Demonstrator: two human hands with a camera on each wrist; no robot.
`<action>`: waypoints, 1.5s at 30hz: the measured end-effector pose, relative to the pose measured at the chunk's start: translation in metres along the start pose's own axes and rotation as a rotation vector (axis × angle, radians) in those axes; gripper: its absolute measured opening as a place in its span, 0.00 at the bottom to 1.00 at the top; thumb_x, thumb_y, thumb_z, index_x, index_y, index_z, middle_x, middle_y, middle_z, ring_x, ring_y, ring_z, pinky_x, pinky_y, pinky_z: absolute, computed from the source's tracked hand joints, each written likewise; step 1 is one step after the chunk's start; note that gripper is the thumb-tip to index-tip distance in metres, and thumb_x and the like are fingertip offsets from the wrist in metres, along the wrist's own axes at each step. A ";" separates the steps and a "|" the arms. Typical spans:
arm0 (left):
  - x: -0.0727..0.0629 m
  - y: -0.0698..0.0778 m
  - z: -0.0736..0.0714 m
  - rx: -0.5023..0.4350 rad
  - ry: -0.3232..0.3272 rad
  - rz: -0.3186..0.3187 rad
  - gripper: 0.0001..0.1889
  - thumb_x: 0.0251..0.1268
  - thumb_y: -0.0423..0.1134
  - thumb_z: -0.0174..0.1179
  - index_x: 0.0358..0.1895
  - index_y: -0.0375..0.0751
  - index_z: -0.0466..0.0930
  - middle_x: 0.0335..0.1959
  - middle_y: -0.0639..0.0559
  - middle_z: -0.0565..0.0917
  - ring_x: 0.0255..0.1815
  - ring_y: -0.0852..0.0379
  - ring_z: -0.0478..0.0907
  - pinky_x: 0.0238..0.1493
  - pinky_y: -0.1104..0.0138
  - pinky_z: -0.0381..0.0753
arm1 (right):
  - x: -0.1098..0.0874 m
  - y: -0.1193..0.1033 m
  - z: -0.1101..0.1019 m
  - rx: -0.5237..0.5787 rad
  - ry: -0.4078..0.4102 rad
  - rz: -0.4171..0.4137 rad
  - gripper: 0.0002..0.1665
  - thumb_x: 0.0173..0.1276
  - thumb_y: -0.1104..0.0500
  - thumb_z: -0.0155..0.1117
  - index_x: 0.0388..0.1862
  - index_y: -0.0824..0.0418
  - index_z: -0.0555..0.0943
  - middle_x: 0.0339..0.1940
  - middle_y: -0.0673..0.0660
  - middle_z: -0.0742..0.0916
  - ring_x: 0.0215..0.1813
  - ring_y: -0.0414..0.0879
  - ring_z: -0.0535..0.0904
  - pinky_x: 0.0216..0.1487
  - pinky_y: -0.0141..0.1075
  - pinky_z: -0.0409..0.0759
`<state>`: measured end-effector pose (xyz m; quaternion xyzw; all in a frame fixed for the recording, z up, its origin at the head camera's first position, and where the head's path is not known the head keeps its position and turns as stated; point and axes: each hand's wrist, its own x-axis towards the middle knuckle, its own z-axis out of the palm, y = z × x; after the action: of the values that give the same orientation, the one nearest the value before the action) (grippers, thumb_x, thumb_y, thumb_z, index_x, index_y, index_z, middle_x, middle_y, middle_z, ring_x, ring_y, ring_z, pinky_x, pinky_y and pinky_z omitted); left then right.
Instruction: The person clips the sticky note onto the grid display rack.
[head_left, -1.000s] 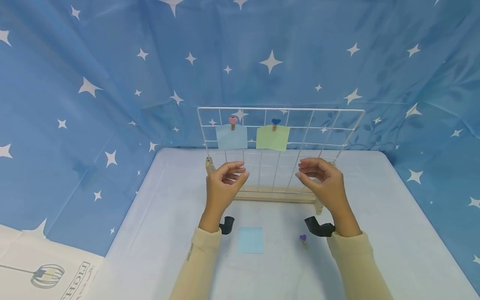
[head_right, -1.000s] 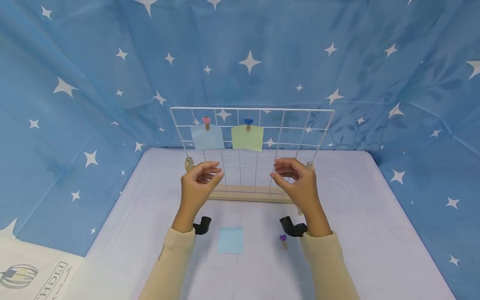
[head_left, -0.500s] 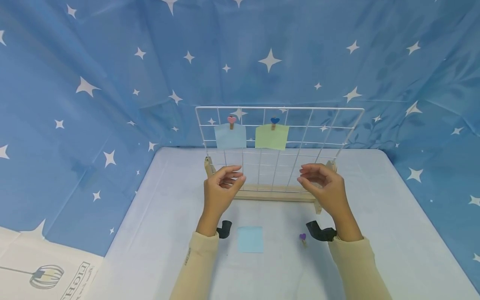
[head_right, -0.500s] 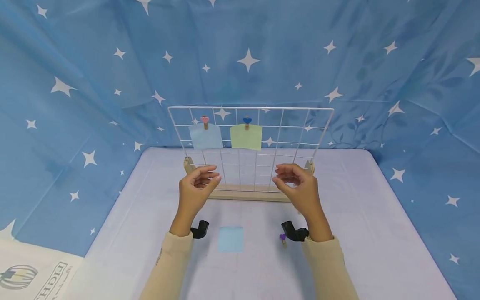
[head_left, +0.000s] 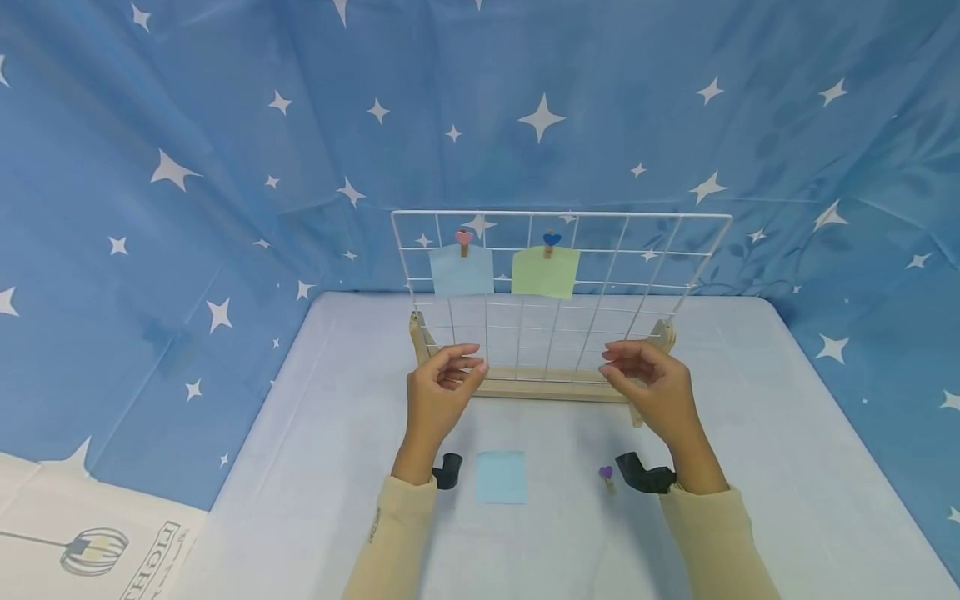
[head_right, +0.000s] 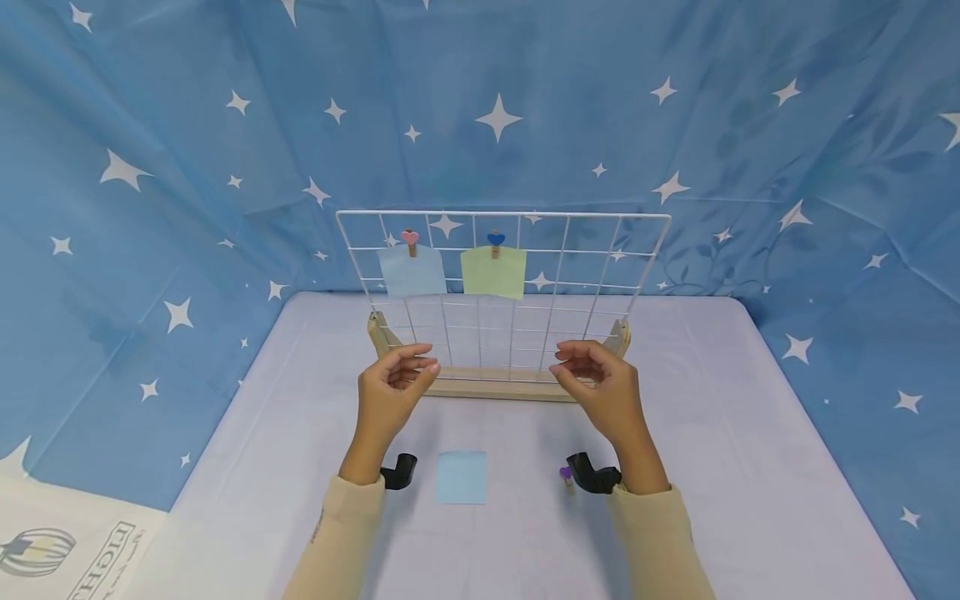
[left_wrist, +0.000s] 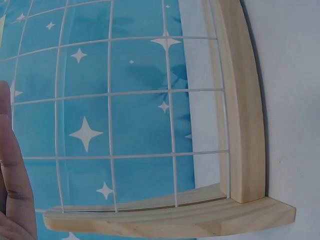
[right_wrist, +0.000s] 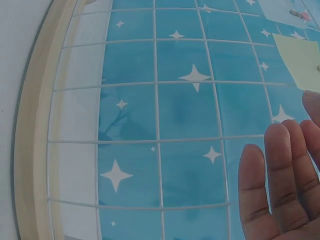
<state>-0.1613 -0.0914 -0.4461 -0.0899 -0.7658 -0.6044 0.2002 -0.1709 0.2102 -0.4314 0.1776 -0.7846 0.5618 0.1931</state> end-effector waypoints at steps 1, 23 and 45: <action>-0.001 -0.001 0.000 -0.002 0.001 -0.002 0.13 0.67 0.31 0.76 0.52 0.37 0.91 0.40 0.45 0.94 0.35 0.50 0.90 0.37 0.72 0.87 | -0.001 0.001 0.000 -0.003 0.000 0.005 0.14 0.64 0.81 0.73 0.49 0.76 0.86 0.42 0.65 0.90 0.44 0.30 0.85 0.51 0.20 0.83; -0.023 -0.020 0.003 -0.008 0.013 -0.083 0.12 0.67 0.34 0.76 0.51 0.36 0.91 0.39 0.44 0.93 0.36 0.53 0.90 0.39 0.72 0.87 | -0.025 0.018 0.005 -0.036 0.006 0.046 0.14 0.64 0.80 0.74 0.48 0.75 0.86 0.43 0.70 0.89 0.43 0.28 0.84 0.51 0.18 0.82; -0.045 -0.038 0.001 0.006 -0.001 -0.211 0.13 0.69 0.36 0.75 0.53 0.37 0.91 0.40 0.46 0.93 0.39 0.53 0.89 0.45 0.70 0.87 | -0.054 0.036 0.005 -0.053 0.011 0.136 0.14 0.64 0.79 0.75 0.48 0.75 0.86 0.42 0.66 0.91 0.42 0.26 0.84 0.47 0.17 0.82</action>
<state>-0.1350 -0.0958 -0.4987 -0.0084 -0.7728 -0.6200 0.1354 -0.1424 0.2194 -0.4896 0.1156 -0.8082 0.5538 0.1636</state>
